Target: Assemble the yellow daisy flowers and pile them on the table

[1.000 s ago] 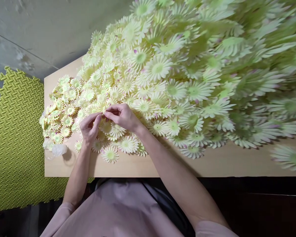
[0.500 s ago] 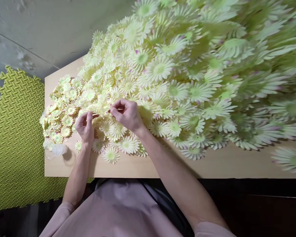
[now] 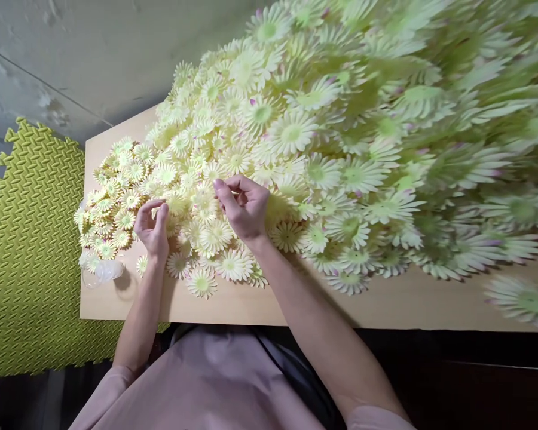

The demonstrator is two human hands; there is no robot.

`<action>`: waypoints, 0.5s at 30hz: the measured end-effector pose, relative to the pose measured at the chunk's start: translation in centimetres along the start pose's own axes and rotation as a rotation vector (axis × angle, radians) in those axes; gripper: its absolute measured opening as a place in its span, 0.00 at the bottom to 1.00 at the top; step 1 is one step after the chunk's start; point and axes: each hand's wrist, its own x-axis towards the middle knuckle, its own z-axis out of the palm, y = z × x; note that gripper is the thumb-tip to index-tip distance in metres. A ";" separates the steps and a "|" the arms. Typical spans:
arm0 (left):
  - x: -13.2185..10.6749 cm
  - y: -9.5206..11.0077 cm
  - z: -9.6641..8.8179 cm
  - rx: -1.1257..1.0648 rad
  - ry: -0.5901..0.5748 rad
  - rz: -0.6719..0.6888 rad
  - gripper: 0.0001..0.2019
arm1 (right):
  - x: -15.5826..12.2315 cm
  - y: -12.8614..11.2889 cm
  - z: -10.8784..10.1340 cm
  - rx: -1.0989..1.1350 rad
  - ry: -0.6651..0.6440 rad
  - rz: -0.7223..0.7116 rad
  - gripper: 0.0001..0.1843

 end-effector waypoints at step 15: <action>0.7 4.1 -0.6 0.291 -0.142 0.420 0.12 | 0.0 -1.8 1.4 -0.134 -0.087 -0.307 0.10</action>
